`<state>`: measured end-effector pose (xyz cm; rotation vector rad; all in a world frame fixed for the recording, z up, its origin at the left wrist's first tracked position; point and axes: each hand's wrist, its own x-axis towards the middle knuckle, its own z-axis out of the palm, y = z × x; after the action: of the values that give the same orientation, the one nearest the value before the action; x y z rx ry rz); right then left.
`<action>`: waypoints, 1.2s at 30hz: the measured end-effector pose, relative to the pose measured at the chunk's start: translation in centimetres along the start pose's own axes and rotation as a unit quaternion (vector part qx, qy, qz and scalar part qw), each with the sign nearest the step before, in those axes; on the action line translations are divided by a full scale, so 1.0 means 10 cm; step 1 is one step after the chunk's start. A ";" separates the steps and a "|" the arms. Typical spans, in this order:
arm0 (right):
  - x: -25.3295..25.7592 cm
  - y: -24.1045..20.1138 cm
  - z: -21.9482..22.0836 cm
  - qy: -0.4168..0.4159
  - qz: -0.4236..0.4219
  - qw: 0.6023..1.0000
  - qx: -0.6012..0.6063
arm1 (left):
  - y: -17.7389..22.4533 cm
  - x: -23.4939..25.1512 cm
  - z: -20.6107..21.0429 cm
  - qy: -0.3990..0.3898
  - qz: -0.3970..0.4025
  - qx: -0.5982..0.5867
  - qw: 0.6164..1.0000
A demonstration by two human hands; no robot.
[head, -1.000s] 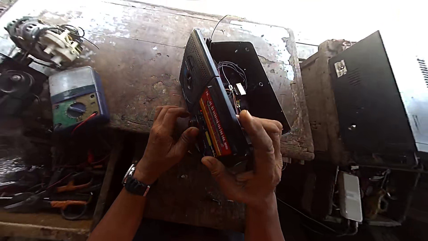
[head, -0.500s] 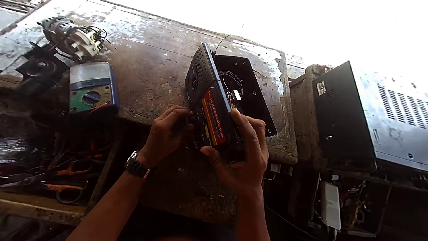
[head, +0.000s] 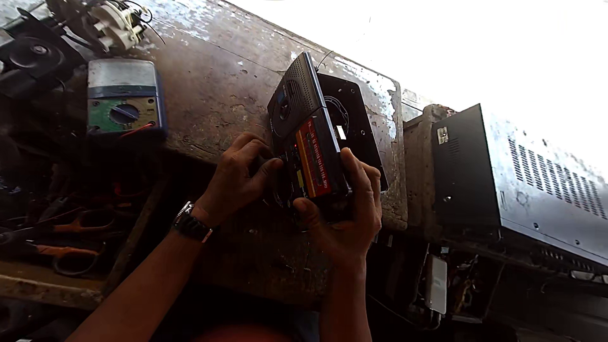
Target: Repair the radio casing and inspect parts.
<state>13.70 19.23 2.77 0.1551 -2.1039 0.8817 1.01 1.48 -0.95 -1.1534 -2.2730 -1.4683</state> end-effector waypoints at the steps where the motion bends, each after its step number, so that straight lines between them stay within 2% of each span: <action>1: 0.00 0.00 0.00 -0.001 0.000 1.000 0.000 | 0.00 0.01 0.01 0.001 0.001 0.006 1.000; 6: 0.00 -0.01 0.01 0.000 0.000 1.000 -0.003 | -0.01 0.03 0.11 -0.002 0.020 0.024 1.000; 12: -0.01 0.00 0.02 0.004 0.006 1.000 -0.002 | -0.08 0.02 0.09 -0.013 0.072 -0.007 0.997; 16: -0.01 0.01 0.01 0.003 0.005 1.000 0.002 | -0.05 0.03 0.03 -0.007 0.030 -0.048 0.998; 19: -0.01 0.01 0.01 0.002 0.005 1.000 0.007 | -0.01 0.04 0.04 0.001 -0.008 -0.018 1.000; 23: -0.01 0.02 0.02 0.004 0.001 1.000 0.010 | -0.04 0.04 0.11 -0.014 0.020 0.020 1.000; 28: -0.02 0.02 0.02 0.002 0.003 1.000 0.008 | -0.09 0.03 0.09 -0.020 0.061 0.002 0.998; 34: -0.01 0.03 0.01 0.001 0.000 1.000 0.005 | -0.03 0.03 0.04 -0.019 0.015 -0.004 1.000; 36: -0.01 0.02 0.01 0.000 -0.002 1.000 0.000 | -0.03 0.03 0.05 -0.016 0.028 0.012 0.999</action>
<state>13.66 19.35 2.51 0.1588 -2.1030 0.8783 0.70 2.02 -1.29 -1.2335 -2.2536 -1.4076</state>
